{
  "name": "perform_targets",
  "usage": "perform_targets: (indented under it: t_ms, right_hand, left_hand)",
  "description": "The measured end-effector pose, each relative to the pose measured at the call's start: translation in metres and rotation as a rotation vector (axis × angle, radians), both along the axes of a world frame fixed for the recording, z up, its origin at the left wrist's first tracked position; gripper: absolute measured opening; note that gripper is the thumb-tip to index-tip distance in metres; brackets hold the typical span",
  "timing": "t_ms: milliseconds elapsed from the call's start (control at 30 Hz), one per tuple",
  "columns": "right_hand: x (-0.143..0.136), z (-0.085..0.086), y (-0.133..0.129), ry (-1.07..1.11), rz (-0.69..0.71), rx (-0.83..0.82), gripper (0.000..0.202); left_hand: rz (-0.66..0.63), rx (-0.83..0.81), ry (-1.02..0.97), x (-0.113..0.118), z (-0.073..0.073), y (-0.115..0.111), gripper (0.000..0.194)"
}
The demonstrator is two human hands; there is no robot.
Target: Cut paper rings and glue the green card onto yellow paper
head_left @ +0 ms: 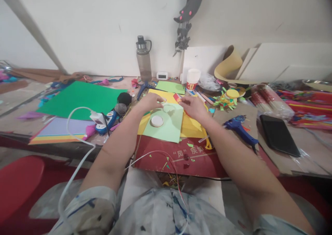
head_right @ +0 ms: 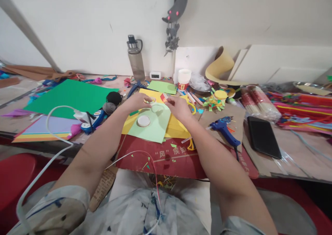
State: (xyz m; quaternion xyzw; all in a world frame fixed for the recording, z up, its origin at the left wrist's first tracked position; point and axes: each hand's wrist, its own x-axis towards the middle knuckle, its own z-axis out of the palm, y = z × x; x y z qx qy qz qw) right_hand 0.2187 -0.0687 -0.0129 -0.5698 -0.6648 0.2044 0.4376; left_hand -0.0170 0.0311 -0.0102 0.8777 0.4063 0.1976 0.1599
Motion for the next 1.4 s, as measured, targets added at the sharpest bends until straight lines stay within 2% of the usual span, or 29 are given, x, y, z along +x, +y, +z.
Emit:
perform_targets:
  t_ms: [133,200,300,400,500,633,733,800,867,933,1000,1067,1200,1300,1400]
  right_hand:
    - [0.001,0.003,-0.003,-0.209,-0.015,0.144,0.012]
    - [0.001,0.005,-0.003,-0.234,-0.024,0.224,0.013]
    - [-0.002,0.008,-0.006,-0.202,-0.014,0.328,0.012]
    - [-0.006,0.010,-0.011,-0.174,0.045,0.385,0.012]
    - [-0.012,0.010,-0.015,-0.177,0.090,0.412,0.010]
    - [-0.016,0.012,-0.019,-0.115,0.163,0.414,0.006]
    - [-0.006,0.017,-0.020,-0.033,0.147,0.382,0.023]
    - [0.008,0.022,-0.018,-0.087,0.001,0.348,0.026]
    - [0.024,0.025,-0.015,-0.287,-0.174,0.236,0.026]
    - [0.037,0.025,-0.012,-0.554,-0.297,-0.001,0.027]
    - [0.041,0.021,-0.009,-0.778,-0.313,-0.223,0.034]
    - [0.036,0.015,-0.008,-0.918,-0.245,-0.352,0.038]
    - [0.015,0.005,-0.008,-0.970,-0.223,-0.390,0.042]
    - [0.005,0.005,-0.011,-0.981,-0.255,-0.367,0.052]
    - [0.007,0.008,-0.011,-0.974,-0.307,-0.329,0.050]
  left_hand:
    - [0.135,0.097,-0.308,0.002,0.016,-0.010,0.018]
    - [0.150,0.055,-0.501,0.007,0.025,-0.018,0.023]
    - [0.031,-0.211,-0.708,0.016,0.032,-0.030,0.040]
    - [-0.174,-0.442,-0.736,0.024,0.032,-0.039,0.058]
    - [-0.296,-0.527,-0.718,0.029,0.029,-0.045,0.069]
    - [-0.294,-0.554,-0.802,0.030,0.026,-0.043,0.072]
    - [-0.260,-0.575,-0.926,0.028,0.026,-0.039,0.072]
    - [-0.214,-0.585,-0.972,0.026,0.029,-0.039,0.071]
    - [-0.152,-0.599,-0.988,0.025,0.032,-0.040,0.067]
    - [-0.099,-0.619,-1.011,0.024,0.034,-0.040,0.065]
    - [-0.094,-0.655,-1.050,0.023,0.034,-0.040,0.064]
    - [-0.127,-0.703,-1.100,0.023,0.033,-0.040,0.064]
    - [-0.196,-0.761,-1.187,0.024,0.031,-0.040,0.066]
    - [-0.206,-0.712,-1.220,0.025,0.032,-0.043,0.068]
    - [-0.194,-0.635,-1.231,0.027,0.034,-0.045,0.069]
